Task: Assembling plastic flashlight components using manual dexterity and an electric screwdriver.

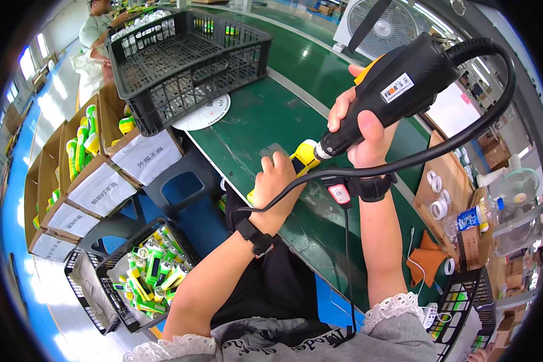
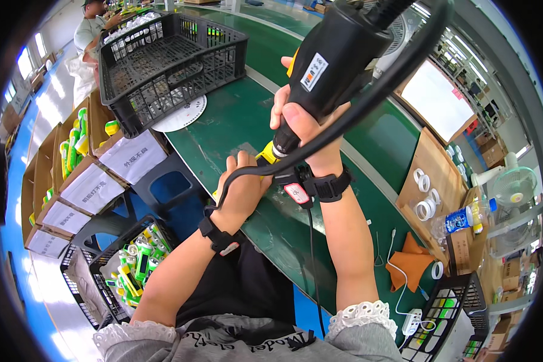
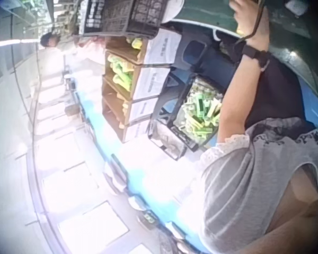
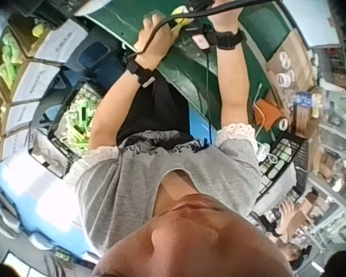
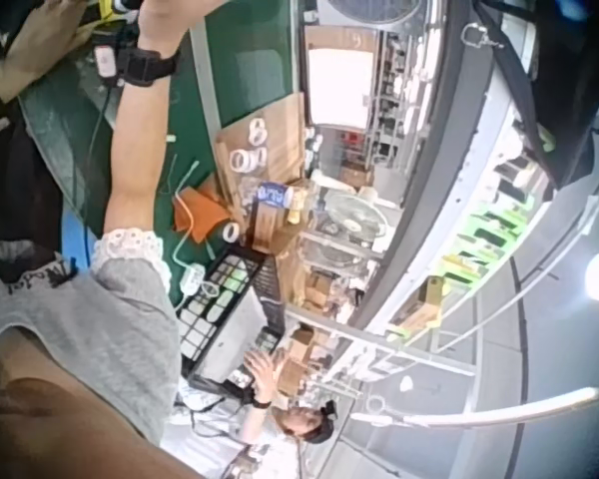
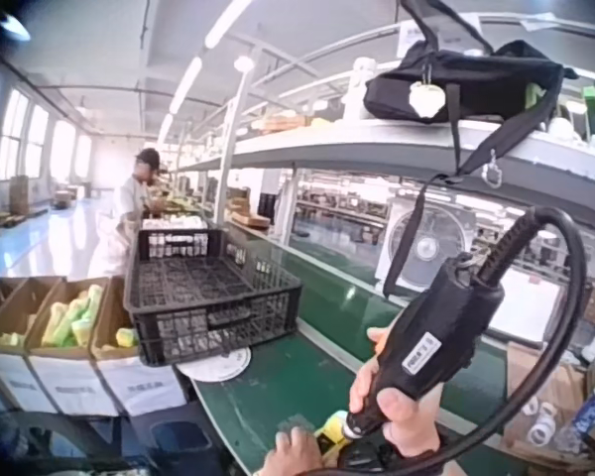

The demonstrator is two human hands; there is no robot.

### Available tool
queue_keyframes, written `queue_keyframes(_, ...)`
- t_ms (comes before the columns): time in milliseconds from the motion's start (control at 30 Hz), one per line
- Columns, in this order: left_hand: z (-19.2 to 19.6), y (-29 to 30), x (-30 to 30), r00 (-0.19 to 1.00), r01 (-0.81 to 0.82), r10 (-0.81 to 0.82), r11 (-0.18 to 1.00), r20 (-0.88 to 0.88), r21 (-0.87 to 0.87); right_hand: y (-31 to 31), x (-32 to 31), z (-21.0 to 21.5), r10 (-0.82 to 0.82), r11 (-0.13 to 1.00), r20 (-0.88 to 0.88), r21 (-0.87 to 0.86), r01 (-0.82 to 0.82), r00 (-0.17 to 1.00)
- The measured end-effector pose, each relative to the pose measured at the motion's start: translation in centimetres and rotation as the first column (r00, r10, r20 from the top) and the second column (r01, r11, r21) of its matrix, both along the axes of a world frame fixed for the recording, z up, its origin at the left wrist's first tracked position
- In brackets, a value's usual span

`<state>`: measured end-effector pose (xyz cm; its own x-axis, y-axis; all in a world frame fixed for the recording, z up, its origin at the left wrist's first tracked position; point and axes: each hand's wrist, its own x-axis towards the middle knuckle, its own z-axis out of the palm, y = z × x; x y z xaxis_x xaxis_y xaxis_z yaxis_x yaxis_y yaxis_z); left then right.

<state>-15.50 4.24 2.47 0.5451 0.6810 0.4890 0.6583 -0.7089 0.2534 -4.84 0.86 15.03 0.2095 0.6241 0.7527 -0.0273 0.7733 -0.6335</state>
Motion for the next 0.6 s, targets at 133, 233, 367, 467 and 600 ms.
queue_keyframes(133, 0.3, 0.1, -0.6, 0.998, 0.034, -0.033, 0.999, 0.047, -0.035, 0.1, -0.7, 0.2, -0.147, 0.986, -0.026, -0.081, 0.144, 0.989)
queue_keyframes(233, 0.7, 0.1, -0.5, 0.996, 0.053, -0.048, 0.996, 0.07, -0.074, 0.1, -0.5, 0.1, -0.154, 0.984, -0.042, -0.098, 0.149, 0.987)
queue_keyframes(367, 0.9, 0.1, -0.5, 0.997, 0.052, -0.047, 0.996, 0.069, -0.076, 0.0, 0.0, -0.1, -0.005, 1.0, -0.05, -0.002, 0.005, 0.999)
queue_keyframes(467, 0.9, 0.6, -1.0, 0.993, 0.084, -0.075, 0.991, 0.086, -0.108, 0.2, -0.2, -0.2, 0.015, 1.0, -0.059, 0.01, -0.014, 0.998)
queue_keyframes(600, 1.4, 0.5, -1.2, 0.995, 0.085, -0.077, 0.988, 0.06, -0.125, 0.3, 0.0, -0.7, 0.04, 0.999, -0.075, 0.035, -0.037, 0.996)
